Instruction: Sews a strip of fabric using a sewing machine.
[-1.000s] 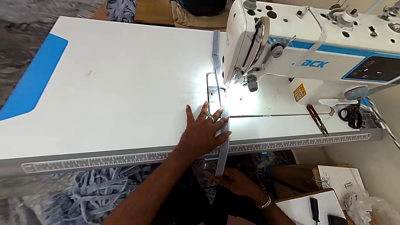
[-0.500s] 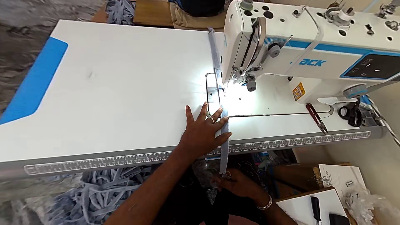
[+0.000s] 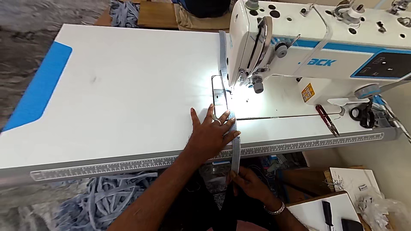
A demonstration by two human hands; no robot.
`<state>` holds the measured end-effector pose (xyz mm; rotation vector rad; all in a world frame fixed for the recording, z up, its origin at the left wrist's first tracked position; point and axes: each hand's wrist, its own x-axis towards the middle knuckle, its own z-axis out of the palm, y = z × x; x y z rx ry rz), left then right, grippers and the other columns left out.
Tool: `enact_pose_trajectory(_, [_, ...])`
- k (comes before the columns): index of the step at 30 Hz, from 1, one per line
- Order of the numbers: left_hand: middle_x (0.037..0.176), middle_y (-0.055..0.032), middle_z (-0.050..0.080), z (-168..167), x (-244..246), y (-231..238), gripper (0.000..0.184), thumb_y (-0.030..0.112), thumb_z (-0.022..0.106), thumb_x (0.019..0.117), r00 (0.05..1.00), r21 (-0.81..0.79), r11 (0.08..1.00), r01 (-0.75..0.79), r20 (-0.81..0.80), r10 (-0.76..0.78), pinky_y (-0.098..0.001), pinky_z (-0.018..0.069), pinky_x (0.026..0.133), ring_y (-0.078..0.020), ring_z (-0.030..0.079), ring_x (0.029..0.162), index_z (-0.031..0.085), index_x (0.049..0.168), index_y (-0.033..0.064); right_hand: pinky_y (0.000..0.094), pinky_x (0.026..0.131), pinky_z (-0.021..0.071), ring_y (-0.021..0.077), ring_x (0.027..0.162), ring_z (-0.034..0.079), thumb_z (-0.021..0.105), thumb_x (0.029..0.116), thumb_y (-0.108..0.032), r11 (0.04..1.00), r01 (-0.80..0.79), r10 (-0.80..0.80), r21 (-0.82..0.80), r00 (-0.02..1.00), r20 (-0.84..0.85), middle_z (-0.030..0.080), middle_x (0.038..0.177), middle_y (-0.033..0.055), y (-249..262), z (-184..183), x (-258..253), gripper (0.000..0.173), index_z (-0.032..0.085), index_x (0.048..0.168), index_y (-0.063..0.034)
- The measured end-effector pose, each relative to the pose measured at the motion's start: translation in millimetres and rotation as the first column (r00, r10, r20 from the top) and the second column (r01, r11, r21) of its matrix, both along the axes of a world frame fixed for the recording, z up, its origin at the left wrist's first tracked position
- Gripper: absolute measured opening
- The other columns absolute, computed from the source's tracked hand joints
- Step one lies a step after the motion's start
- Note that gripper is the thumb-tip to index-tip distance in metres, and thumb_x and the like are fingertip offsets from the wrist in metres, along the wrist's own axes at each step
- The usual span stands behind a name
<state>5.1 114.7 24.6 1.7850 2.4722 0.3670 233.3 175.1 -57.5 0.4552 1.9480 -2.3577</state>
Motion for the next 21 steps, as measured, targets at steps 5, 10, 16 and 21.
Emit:
enact_pose_trajectory(5, [0.163, 0.0058, 0.041, 7, -8, 18, 0.074, 0.08, 0.026, 0.0963, 0.996, -0.069, 0.993, -0.093, -0.024, 0.092, -0.0888, 0.0014, 0.106, -0.044, 0.017, 0.156, 0.05, 0.153, 0.0379, 0.0256, 0.058, 0.0581, 0.0086, 0.063, 0.065, 0.046, 0.11, -0.032, 0.998, -0.05, 0.048, 0.026, 0.994, 0.096, 0.071, 0.096, 0.0017, -3, 7, 0, 0.033, 0.066, 0.106, -0.0051])
enact_pose_trajectory(10, [0.165, 0.0059, 0.039, 6, -29, 45, 0.068, 0.074, 0.024, 0.0991, 0.982, -0.103, 0.977, -0.189, -0.038, 0.186, -0.0891, 0.0018, 0.106, -0.0434, 0.017, 0.157, 0.051, 0.151, 0.0399, 0.027, 0.061, 0.0599, 0.01, 0.066, 0.068, 0.048, 0.109, -0.036, 0.997, -0.069, 0.06, 0.047, 0.984, 0.166, 0.072, 0.097, 0.0019, -3, 9, 2, 0.036, 0.066, 0.107, -0.0047])
enact_pose_trajectory(16, [0.164, 0.0038, 0.04, 9, -42, 63, 0.059, 0.063, 0.028, 0.1027, 0.968, -0.09, 0.964, -0.251, -0.016, 0.251, -0.0896, 0.0006, 0.105, -0.0442, 0.018, 0.156, 0.052, 0.151, 0.0392, 0.0411, 0.08, 0.0591, 0.0148, 0.086, 0.069, 0.055, 0.1051, -0.037, 0.77, -0.333, 0.138, 0.544, 0.92, 0.368, 0.072, 0.101, 0.0032, 57, 65, 19, 0.032, 0.07, 0.123, -0.0151])
enact_pose_trajectory(21, [0.165, 0.0044, 0.039, 13, -40, 65, 0.055, 0.056, 0.027, 0.1049, 0.964, -0.111, 0.958, -0.264, 0.002, 0.266, -0.0887, -0.0001, 0.106, -0.0429, 0.016, 0.157, 0.05, 0.152, 0.0392, 0.0616, 0.083, 0.0552, 0.0361, 0.098, 0.069, 0.053, 0.1074, -0.028, 0.246, 0.086, -0.511, 0.965, 0.858, 0.054, 0.069, 0.117, 0.0186, 149, 159, 42, 0.036, 0.062, 0.135, -0.0057])
